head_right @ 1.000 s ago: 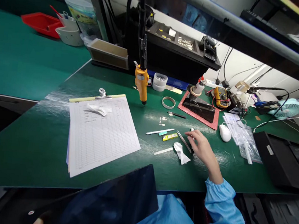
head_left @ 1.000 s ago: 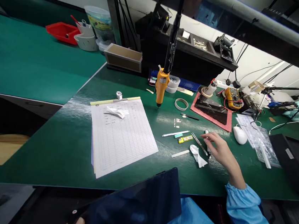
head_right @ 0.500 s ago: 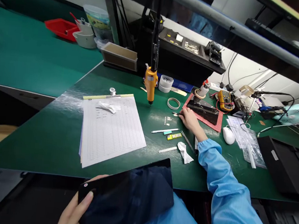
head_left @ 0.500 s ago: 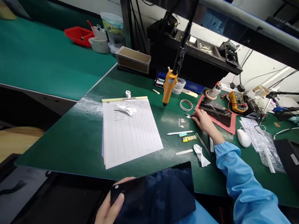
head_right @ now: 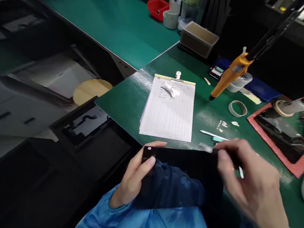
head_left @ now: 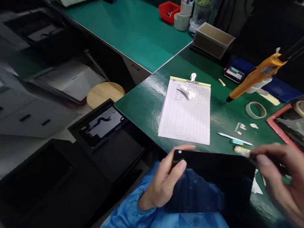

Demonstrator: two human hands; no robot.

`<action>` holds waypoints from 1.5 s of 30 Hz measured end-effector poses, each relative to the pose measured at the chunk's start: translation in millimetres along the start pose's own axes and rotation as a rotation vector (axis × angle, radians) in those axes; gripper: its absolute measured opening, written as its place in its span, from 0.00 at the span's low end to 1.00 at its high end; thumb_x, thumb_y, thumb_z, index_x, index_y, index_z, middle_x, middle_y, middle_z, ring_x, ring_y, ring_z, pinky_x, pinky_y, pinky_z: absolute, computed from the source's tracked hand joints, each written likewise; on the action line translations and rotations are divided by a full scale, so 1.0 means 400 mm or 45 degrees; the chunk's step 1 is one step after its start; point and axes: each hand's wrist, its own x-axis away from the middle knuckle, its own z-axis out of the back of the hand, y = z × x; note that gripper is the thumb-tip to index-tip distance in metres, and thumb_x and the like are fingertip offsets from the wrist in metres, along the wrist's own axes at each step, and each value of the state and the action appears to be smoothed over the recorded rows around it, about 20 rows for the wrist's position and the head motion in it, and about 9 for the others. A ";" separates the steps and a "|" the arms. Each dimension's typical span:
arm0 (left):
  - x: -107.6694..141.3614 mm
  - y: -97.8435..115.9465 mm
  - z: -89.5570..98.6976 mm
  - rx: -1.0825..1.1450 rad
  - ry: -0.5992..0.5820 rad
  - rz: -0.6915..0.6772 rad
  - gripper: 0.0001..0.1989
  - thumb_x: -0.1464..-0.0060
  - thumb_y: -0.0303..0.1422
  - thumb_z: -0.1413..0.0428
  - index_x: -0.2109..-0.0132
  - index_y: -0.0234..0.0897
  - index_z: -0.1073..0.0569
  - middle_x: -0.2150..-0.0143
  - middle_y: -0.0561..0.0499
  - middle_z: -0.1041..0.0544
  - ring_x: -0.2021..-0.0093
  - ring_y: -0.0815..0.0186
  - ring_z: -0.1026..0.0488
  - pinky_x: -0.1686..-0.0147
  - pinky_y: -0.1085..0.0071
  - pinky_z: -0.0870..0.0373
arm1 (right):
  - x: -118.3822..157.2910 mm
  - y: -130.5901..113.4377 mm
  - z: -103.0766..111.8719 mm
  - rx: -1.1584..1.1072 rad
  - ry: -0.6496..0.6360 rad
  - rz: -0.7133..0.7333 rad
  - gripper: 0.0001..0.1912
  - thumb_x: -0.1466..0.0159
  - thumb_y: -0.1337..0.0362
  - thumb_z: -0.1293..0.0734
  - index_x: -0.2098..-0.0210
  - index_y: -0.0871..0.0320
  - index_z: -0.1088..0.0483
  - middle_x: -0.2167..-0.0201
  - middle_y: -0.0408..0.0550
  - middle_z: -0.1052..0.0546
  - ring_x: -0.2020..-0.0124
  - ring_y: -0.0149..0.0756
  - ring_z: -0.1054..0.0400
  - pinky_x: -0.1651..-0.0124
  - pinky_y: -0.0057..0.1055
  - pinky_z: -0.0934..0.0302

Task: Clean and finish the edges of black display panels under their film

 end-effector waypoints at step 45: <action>0.090 0.003 -0.116 -0.144 0.074 -0.291 0.21 0.12 0.41 0.48 0.22 0.55 0.23 0.24 0.56 0.15 0.30 0.62 0.15 0.30 0.73 0.25 | -0.008 -0.173 -0.048 -0.322 -0.264 0.144 0.17 0.08 0.55 0.41 0.53 0.53 0.31 0.68 0.38 0.23 0.74 0.28 0.26 0.71 0.27 0.36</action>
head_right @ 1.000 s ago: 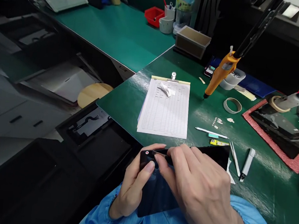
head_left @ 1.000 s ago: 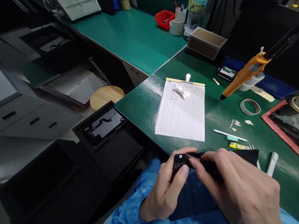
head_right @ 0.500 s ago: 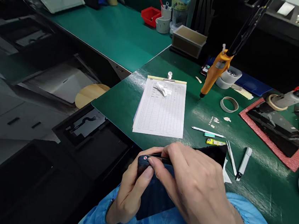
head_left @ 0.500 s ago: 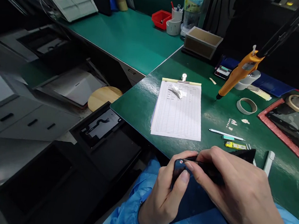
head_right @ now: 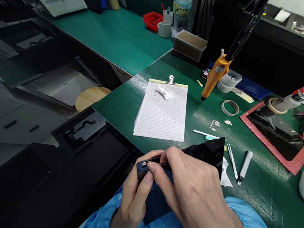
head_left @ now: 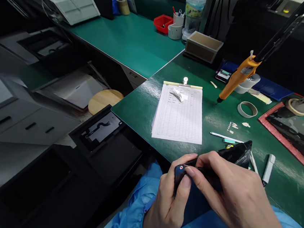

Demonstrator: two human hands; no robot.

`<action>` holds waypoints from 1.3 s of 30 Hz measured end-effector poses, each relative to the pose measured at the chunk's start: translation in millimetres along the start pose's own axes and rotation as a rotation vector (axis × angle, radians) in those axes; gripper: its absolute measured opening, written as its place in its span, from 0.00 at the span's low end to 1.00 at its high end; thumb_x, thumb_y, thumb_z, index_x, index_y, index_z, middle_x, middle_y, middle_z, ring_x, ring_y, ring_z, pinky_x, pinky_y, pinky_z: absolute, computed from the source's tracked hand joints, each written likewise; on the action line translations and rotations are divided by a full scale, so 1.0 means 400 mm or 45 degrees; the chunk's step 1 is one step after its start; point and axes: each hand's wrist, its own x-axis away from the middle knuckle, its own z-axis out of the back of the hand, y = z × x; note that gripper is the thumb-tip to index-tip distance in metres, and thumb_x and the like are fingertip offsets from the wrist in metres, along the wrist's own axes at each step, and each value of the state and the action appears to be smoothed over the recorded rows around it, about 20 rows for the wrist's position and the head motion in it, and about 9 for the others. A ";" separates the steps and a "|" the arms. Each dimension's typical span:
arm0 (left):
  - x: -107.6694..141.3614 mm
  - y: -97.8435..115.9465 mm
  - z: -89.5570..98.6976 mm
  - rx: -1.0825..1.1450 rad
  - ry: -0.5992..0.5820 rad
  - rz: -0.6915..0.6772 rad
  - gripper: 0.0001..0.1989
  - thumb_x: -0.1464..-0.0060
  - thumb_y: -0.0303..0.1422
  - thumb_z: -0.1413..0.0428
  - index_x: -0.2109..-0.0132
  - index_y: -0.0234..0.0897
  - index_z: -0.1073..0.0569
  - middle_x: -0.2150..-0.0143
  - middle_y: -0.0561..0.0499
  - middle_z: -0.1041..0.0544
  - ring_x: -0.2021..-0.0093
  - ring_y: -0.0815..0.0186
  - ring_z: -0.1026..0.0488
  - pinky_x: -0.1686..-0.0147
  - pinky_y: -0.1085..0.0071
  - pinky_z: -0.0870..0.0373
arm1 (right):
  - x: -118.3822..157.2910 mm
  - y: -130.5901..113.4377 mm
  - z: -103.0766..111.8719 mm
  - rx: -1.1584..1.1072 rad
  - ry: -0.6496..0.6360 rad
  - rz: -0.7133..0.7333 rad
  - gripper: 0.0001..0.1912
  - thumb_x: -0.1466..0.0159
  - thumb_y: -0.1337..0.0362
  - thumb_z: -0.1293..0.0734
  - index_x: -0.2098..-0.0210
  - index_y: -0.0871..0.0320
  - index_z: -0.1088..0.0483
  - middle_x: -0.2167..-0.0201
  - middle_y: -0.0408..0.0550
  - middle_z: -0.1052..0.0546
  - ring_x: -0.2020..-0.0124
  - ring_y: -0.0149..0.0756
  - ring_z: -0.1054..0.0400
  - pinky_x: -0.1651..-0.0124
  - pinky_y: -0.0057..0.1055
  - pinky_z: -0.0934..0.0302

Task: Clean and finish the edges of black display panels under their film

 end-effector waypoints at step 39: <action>-0.030 -0.064 -0.011 -0.250 0.073 -0.574 0.25 0.17 0.41 0.41 0.20 0.45 0.26 0.34 0.43 0.08 0.46 0.50 0.04 0.49 0.64 0.08 | 0.000 -0.001 0.013 -0.216 0.072 0.093 0.14 0.11 0.58 0.35 0.56 0.52 0.33 0.69 0.35 0.26 0.73 0.27 0.29 0.68 0.25 0.35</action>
